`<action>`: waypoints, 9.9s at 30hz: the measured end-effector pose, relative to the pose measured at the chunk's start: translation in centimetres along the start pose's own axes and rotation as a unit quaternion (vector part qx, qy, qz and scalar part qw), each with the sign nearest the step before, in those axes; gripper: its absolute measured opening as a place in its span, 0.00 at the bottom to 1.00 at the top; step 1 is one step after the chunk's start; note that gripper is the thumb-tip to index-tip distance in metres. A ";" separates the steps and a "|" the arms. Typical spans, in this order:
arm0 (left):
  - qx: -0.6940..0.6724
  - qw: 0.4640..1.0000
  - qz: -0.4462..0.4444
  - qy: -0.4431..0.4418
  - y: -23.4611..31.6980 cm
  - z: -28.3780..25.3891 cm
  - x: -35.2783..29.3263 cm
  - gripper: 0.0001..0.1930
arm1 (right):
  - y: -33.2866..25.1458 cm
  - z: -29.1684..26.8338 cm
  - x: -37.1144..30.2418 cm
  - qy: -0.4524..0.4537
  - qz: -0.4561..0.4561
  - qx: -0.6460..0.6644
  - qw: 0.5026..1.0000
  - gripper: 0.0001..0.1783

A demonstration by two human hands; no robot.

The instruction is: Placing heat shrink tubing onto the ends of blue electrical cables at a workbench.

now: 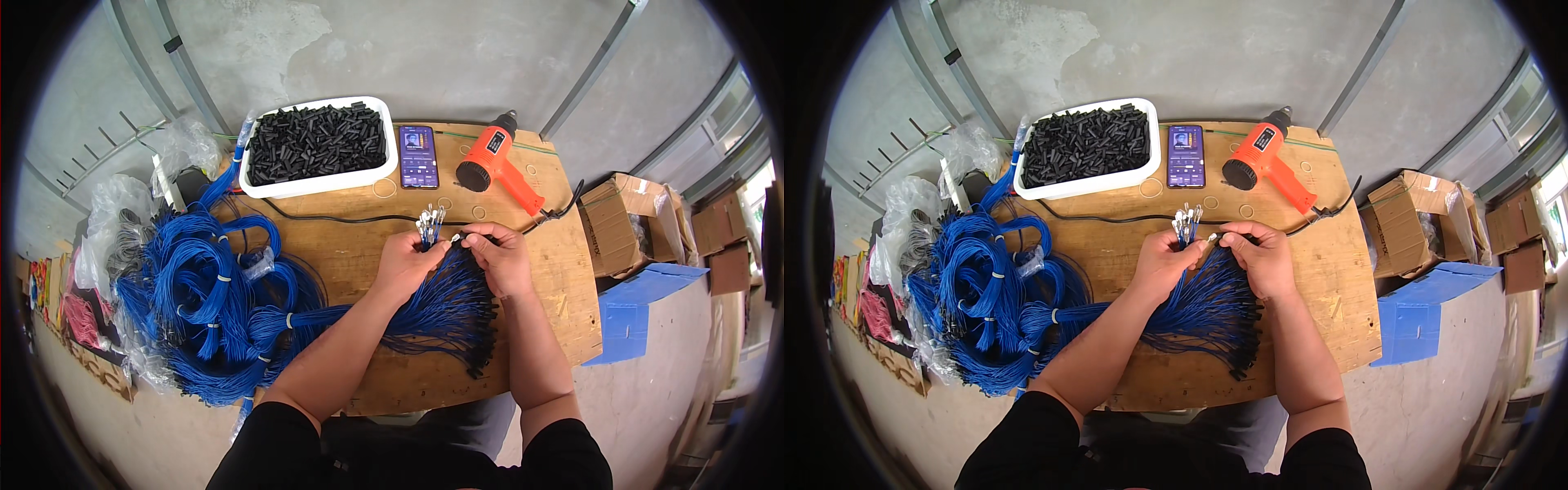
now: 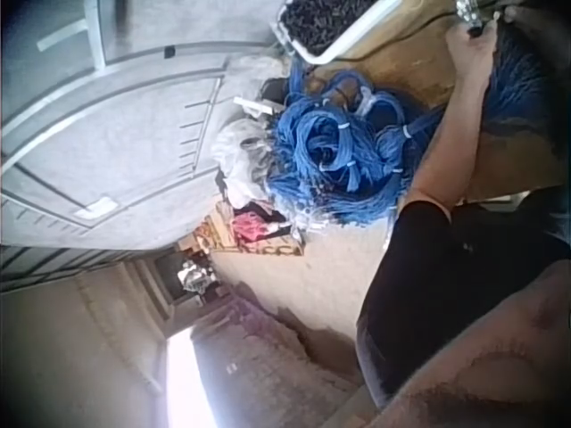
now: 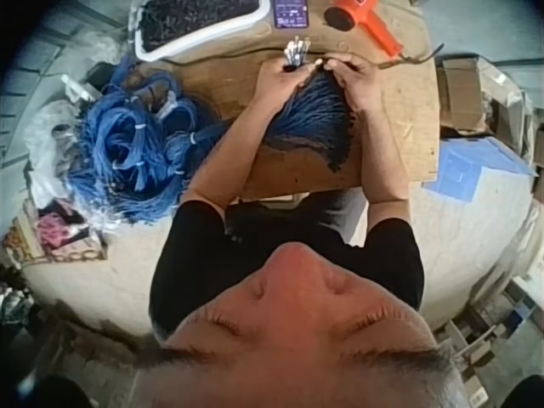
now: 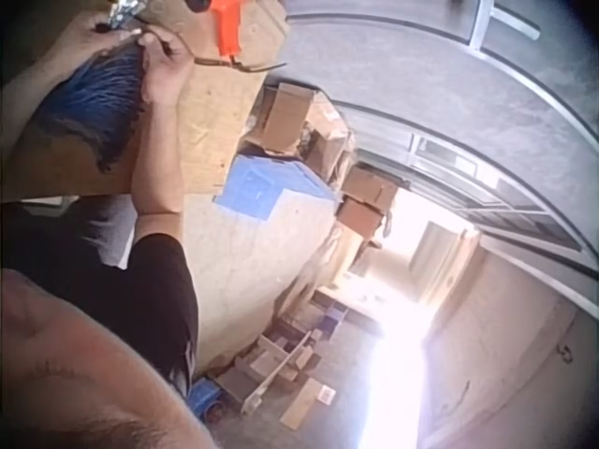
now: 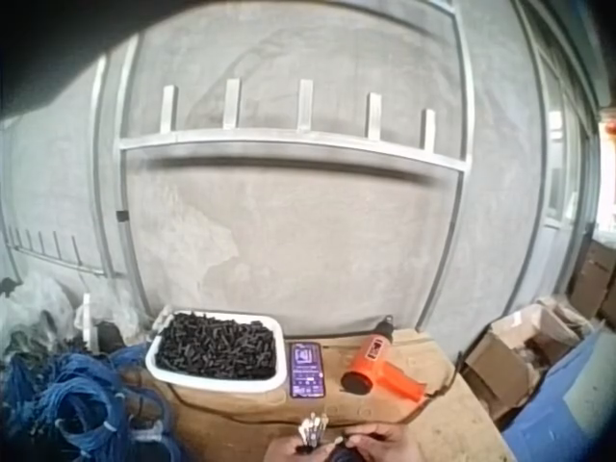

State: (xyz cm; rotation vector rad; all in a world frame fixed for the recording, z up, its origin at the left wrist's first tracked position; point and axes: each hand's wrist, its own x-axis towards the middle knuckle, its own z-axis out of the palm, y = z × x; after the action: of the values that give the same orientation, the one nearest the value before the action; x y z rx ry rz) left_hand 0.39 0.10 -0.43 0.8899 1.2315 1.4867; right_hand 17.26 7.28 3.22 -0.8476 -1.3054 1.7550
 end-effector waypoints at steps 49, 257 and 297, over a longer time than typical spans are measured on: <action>0.179 0.982 0.066 -0.006 0.5 -0.4 -0.4 0.10 | -0.4 -1.1 0.1 -0.046 0.010 -0.068 0.997 0.06; -0.037 0.999 -0.002 -0.025 -0.1 -0.3 -0.1 0.09 | -0.7 -1.3 0.5 -0.038 0.064 0.113 0.991 0.07; -0.013 0.998 -0.008 -0.066 0.5 -0.1 -0.5 0.07 | -0.9 -1.9 0.4 -0.108 0.142 0.157 0.971 0.07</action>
State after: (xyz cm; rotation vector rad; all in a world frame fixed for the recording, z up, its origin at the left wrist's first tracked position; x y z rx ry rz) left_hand 0.32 -0.39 0.08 0.9446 1.1178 1.4048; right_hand 18.85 8.67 3.61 -0.7008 -1.0331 2.2629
